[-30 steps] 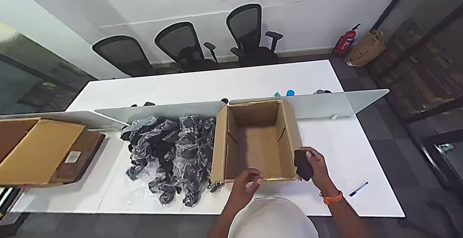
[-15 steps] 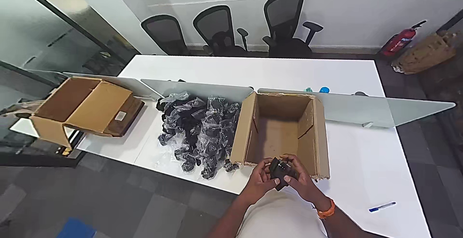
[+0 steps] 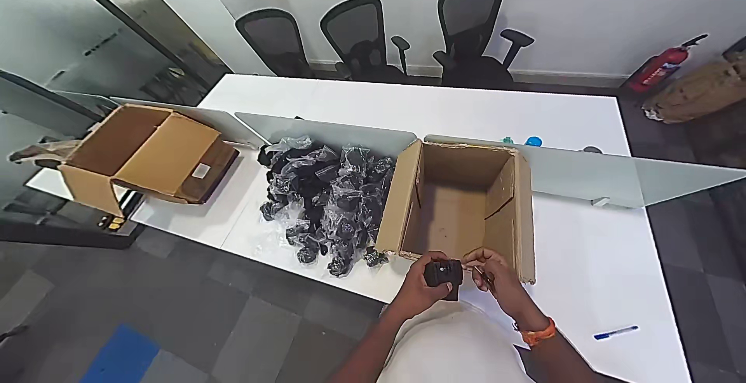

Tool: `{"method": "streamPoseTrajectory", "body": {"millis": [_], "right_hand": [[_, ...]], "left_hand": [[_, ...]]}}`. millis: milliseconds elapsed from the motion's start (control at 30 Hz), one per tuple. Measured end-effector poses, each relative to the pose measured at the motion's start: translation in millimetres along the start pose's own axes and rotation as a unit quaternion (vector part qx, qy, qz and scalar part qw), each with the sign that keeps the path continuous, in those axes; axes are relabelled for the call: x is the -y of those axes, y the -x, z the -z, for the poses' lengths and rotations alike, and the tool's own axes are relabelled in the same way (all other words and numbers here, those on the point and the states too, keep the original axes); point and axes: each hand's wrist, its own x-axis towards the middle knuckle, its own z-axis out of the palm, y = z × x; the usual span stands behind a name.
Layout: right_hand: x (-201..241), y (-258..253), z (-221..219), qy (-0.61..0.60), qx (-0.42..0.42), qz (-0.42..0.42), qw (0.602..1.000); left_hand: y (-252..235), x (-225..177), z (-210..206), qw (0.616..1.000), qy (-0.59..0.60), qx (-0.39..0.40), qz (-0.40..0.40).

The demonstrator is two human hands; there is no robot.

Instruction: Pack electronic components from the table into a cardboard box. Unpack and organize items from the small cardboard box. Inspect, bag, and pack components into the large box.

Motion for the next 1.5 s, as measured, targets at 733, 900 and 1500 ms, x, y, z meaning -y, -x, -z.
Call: {"method": "streamPoseTrajectory", "body": {"millis": [733, 900, 1500], "right_hand": [[56, 16, -1, 0.112, 0.089, 0.024, 0.989], [40, 11, -11, 0.257, 0.064, 0.11, 0.958], [39, 10, -26, 0.337, 0.177, 0.146, 0.913]], "left_hand": [[-8, -6, -5, 0.997, -0.01, -0.06, 0.054], [-8, -3, -8, 0.997, -0.017, -0.056, 0.054], [-7, -1, -7, 0.995, -0.091, -0.024, 0.018]]}}
